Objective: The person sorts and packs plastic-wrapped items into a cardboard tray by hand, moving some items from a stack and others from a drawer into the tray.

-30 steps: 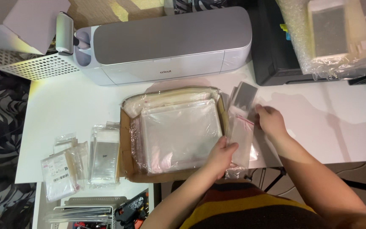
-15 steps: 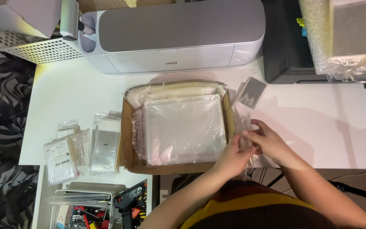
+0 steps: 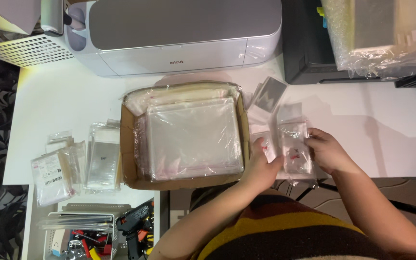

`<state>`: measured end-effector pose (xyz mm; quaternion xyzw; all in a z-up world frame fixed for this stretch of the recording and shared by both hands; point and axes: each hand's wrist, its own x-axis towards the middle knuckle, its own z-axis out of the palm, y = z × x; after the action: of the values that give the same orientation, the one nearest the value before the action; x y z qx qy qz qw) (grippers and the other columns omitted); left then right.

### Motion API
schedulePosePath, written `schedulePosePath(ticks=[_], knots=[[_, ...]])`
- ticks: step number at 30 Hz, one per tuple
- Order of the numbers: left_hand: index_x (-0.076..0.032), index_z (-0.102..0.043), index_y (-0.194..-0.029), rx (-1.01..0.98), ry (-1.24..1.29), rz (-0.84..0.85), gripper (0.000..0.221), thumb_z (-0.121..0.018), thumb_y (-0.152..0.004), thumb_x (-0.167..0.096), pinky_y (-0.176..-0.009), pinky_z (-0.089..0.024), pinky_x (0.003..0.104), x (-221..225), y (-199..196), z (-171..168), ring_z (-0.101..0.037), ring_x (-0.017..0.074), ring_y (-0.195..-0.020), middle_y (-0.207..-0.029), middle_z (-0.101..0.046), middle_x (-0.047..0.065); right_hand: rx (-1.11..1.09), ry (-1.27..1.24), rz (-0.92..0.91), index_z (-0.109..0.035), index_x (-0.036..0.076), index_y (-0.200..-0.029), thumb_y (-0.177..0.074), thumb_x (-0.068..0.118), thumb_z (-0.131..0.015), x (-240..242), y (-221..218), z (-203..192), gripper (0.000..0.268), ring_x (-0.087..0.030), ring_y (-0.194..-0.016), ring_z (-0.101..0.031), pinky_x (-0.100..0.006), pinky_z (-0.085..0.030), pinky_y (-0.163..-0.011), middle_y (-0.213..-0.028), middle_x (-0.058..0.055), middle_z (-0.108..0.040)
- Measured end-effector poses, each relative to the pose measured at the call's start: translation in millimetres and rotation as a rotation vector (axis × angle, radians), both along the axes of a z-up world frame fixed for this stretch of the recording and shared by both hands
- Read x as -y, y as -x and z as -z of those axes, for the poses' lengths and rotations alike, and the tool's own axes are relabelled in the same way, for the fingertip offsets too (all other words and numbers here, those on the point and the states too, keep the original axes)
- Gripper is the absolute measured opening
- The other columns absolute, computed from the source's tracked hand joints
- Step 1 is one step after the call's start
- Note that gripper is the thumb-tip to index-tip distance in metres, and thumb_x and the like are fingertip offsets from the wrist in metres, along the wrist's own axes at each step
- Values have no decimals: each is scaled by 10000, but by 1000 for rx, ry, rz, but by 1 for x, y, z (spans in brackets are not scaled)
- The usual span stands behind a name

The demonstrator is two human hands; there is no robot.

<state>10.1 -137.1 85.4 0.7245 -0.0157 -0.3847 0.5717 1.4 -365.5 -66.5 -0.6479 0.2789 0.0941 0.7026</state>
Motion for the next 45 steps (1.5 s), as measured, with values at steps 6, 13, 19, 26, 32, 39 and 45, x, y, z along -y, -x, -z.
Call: schedulePosePath(ticks=[6, 13, 19, 26, 32, 39, 45], knots=[[-8, -159, -1385, 50, 7, 94, 860, -508, -746, -466, -1013, -347, 521, 15, 7, -19, -447, 449, -1186, -1257, -445, 326, 189, -68, -155, -607, -34, -988, -707, -79, -644, -46, 3, -55, 287, -255, -689, -625, -370, -514, -612, -796, -152, -642], [-43, -412, -1273, 147, -119, -30, 397, -391, -901, -179, -902, -460, 466, 3, 10, 24, -559, 382, -1075, -1086, -589, 259, 200, 49, -146, -598, -50, -1039, -740, -94, -622, -12, -1, -46, 303, -245, -758, -631, -360, -509, -683, -876, -159, -657], [-22, -456, -1257, -220, 431, -660, 439, -542, -830, -79, -753, -535, 369, -57, 10, 78, -628, 245, -884, -1039, -608, 158, -116, 733, -330, -655, 39, -1078, -733, 252, -688, 10, -12, -44, 407, -326, -936, -619, -415, -482, -779, -962, -179, -670], [0, -397, -1291, 168, -67, -584, 549, -623, -800, -97, -669, -519, 318, -121, -9, 74, -623, 210, -725, -850, -662, 165, 133, 1299, -319, -674, 164, -1145, -859, 469, -646, 30, -43, 15, 419, -276, -935, -642, -348, -511, -779, -990, -79, -648], [-22, -457, -1275, 473, -751, -390, 620, -690, -756, -269, -814, -503, 506, -131, -11, 82, -581, 446, -1002, -1124, -549, 255, -79, 1070, -475, -491, 23, -1303, -884, 453, -520, -67, -80, -95, 601, -362, -981, -622, -469, -486, -841, -975, -216, -671], [61, -478, -1252, 585, -200, -433, 498, -593, -843, -199, -950, -399, 505, -27, -48, 13, -490, 489, -1105, -1148, -534, 303, -60, 1080, -459, -325, -116, -1286, -891, 384, -549, -81, -117, -74, 675, -479, -1016, -570, -547, -452, -866, -1010, -369, -596], [-89, -228, -1385, 77, -266, -291, 887, -309, -772, -726, -1029, -308, 445, 63, -132, 112, -400, 369, -1251, -1362, -367, 160, -67, 829, -294, -88, -2, -1370, -913, 367, -485, -84, -122, -55, 709, -525, -1090, -498, -557, -395, -947, -1077, -388, -532]])
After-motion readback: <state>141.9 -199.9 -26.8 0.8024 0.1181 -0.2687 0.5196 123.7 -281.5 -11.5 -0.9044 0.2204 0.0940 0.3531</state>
